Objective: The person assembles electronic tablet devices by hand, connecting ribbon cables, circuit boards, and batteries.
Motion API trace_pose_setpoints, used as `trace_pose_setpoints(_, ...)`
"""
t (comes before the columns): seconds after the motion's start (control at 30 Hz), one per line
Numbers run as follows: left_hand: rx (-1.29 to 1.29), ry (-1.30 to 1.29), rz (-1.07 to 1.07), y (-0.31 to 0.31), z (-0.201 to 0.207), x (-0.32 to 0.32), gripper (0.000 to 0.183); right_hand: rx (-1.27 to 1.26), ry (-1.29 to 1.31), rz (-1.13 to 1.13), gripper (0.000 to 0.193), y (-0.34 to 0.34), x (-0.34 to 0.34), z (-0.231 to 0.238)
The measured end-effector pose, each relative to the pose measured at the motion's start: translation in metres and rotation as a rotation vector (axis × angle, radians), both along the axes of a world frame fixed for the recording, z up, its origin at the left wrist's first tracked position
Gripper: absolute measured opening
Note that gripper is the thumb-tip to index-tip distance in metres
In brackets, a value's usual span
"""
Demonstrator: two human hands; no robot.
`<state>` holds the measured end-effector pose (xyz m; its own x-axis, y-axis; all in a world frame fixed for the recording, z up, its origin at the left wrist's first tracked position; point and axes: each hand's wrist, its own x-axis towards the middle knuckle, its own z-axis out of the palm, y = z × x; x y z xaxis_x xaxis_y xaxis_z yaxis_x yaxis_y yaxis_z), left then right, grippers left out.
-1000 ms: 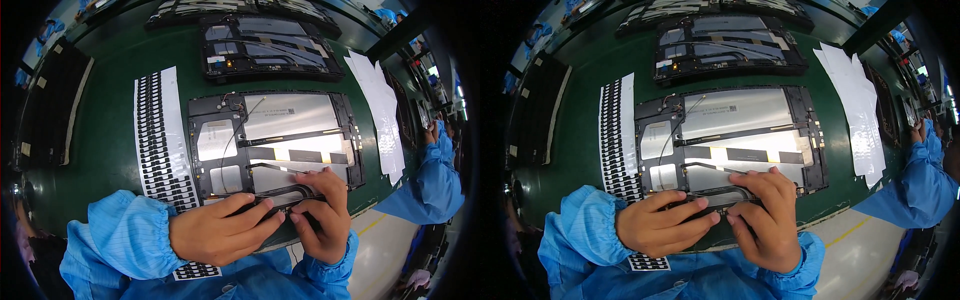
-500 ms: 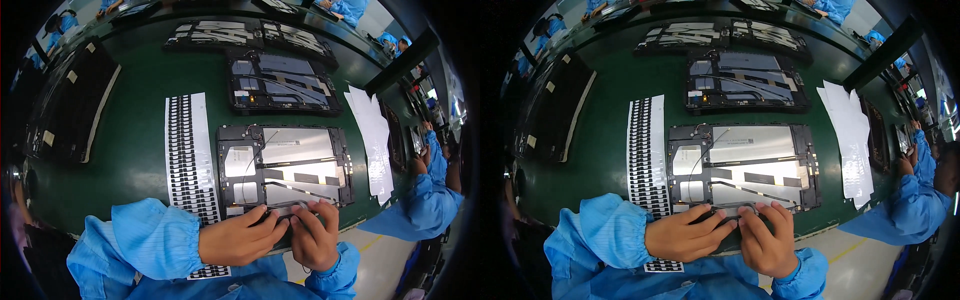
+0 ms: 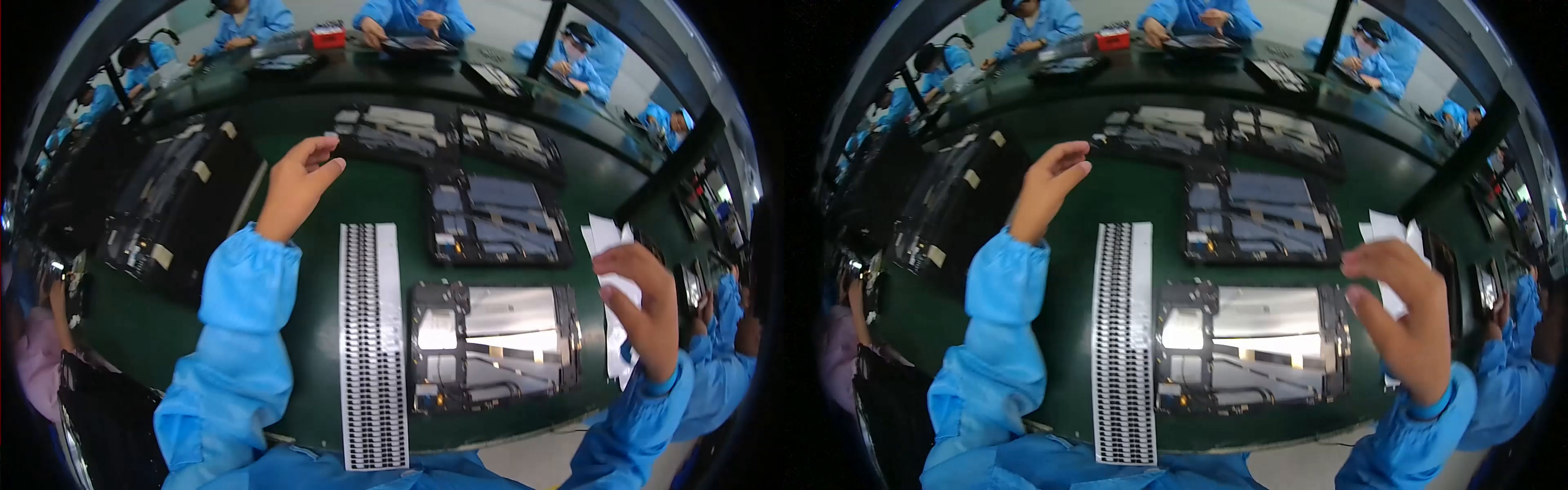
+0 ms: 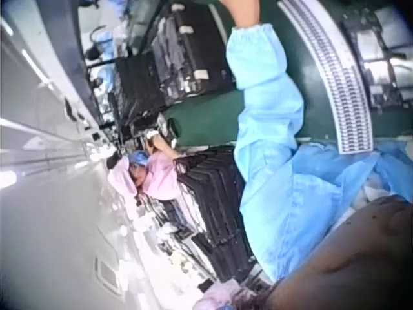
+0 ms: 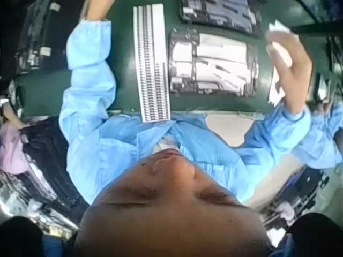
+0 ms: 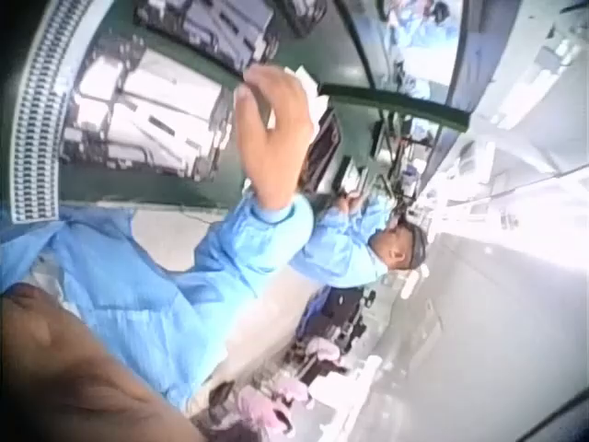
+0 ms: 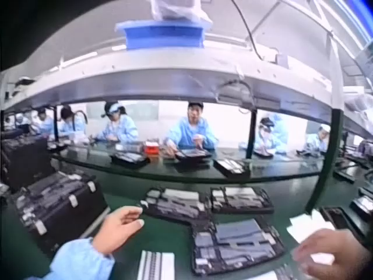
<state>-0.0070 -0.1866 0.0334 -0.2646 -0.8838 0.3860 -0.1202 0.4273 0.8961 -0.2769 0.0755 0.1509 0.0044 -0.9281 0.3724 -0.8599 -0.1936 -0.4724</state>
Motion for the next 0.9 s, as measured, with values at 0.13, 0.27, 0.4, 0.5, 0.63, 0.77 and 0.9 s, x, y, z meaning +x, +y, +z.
trace_pose_setpoints(0.13, -0.086, -0.166, 0.376, -0.080, -0.041, 0.009, 0.042, 0.099, 0.104, 0.099, 0.017, -0.120, -0.002, 0.005)
trace_pose_setpoints(0.27, -0.119, -0.436, 0.457, -0.131, -0.072, -0.006, 0.069, 0.340, 0.007, -0.131, 0.029, -0.259, -0.003, -0.065)
trace_pose_setpoints(0.4, 0.016, -0.627, 0.411, -0.137, -0.065, -0.037, 0.068, 0.379, 0.071, -0.373, 0.041, -0.314, -0.002, -0.141)
trace_pose_setpoints(0.5, -0.163, -0.285, 0.480, -0.149, -0.074, -0.016, 0.062, 0.271, -0.161, -0.514, 0.047, -0.322, 0.027, -0.146)
trace_pose_setpoints(0.63, -0.244, -0.053, 0.584, -0.131, -0.048, -0.015, 0.058, 0.058, -0.266, -0.621, 0.050, -0.322, 0.037, -0.133)
trace_pose_setpoints(0.77, -0.189, 0.035, 0.562, -0.071, -0.004, -0.037, 0.058, -0.299, -0.417, -0.539, 0.056, -0.274, 0.003, -0.076)
trace_pose_setpoints(0.9, 0.066, 0.192, 0.020, 0.008, -0.004, -0.061, 0.056, -0.141, -0.736, -0.353, 0.046, -0.156, -0.049, -0.052)
